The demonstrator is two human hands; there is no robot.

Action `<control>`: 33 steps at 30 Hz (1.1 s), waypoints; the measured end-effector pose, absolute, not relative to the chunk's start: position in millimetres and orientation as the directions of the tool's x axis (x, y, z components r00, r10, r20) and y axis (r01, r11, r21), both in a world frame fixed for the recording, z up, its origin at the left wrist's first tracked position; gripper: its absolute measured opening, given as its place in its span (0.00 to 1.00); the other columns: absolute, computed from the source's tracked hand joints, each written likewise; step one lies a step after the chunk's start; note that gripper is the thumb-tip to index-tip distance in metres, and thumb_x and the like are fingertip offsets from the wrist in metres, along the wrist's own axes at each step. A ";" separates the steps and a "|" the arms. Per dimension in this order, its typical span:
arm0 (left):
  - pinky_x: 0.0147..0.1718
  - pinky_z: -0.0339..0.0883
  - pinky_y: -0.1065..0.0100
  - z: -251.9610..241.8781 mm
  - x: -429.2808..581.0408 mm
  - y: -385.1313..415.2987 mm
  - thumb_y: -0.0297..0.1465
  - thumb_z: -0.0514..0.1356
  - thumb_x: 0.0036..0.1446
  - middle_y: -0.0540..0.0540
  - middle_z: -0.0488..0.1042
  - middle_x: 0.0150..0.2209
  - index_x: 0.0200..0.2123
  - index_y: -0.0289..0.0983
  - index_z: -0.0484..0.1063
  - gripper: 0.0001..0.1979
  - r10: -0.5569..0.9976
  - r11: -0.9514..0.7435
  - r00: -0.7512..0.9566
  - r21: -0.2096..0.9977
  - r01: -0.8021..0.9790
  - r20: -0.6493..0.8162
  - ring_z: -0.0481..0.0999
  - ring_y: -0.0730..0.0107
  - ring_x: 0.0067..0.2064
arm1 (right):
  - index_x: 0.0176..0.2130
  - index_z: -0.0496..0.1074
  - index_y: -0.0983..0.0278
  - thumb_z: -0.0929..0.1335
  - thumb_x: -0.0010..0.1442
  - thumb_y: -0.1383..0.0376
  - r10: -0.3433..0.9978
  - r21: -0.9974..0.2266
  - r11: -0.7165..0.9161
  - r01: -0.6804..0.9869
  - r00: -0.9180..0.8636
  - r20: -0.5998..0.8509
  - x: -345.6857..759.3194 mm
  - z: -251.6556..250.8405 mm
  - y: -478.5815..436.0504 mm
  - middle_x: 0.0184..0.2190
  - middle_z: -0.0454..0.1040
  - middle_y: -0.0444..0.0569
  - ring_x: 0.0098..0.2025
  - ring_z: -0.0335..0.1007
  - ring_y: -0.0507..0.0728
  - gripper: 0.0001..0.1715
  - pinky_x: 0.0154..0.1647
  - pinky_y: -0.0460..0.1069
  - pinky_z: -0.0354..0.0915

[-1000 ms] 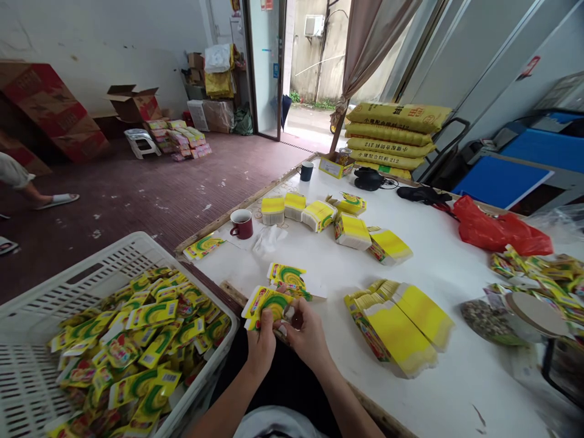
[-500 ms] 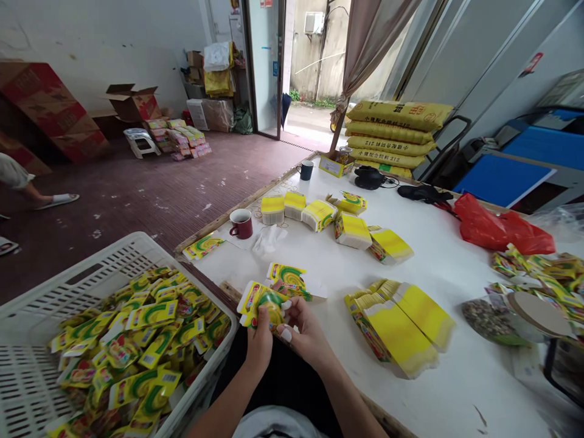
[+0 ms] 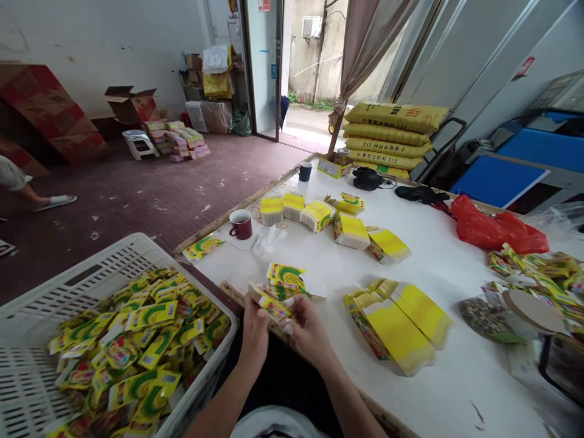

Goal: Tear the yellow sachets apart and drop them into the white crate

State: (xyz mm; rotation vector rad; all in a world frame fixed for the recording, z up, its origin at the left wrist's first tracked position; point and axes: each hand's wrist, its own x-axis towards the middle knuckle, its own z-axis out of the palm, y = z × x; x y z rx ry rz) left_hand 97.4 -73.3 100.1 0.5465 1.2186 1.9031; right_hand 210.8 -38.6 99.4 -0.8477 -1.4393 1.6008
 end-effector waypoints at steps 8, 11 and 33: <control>0.47 0.74 0.60 94.3 72.8 -69.7 0.45 0.70 0.52 0.43 0.82 0.43 0.44 0.37 0.75 0.22 0.856 -0.155 -0.517 0.937 -0.314 -0.032 0.82 0.59 0.43 | 0.32 0.69 0.59 0.68 0.58 0.66 0.904 -0.961 0.270 0.056 -0.359 0.233 237.7 97.1 -4.6 0.26 0.71 0.42 0.30 0.66 0.55 0.02 0.32 0.49 0.64; 0.59 0.67 0.53 110.4 50.7 -69.9 0.46 0.70 0.50 0.37 0.76 0.57 0.54 0.39 0.70 0.31 0.872 -0.202 -0.473 0.972 -0.120 0.123 0.76 0.50 0.58 | 0.38 0.76 0.58 0.65 0.60 0.72 0.837 -0.808 0.531 0.256 -0.311 0.451 248.7 101.6 2.0 0.33 0.78 0.47 0.38 0.71 0.59 0.12 0.40 0.53 0.67; 0.46 0.74 0.57 105.2 88.1 -87.2 0.27 0.64 0.50 0.43 0.75 0.50 0.51 0.44 0.60 0.25 0.974 -0.195 0.034 0.755 0.626 0.224 0.79 0.56 0.49 | 0.61 0.69 0.55 0.72 0.56 0.42 0.814 -0.920 -0.295 -0.257 -0.571 -0.101 224.8 105.4 -32.5 0.51 0.80 0.54 0.56 0.74 0.69 0.39 0.56 0.64 0.70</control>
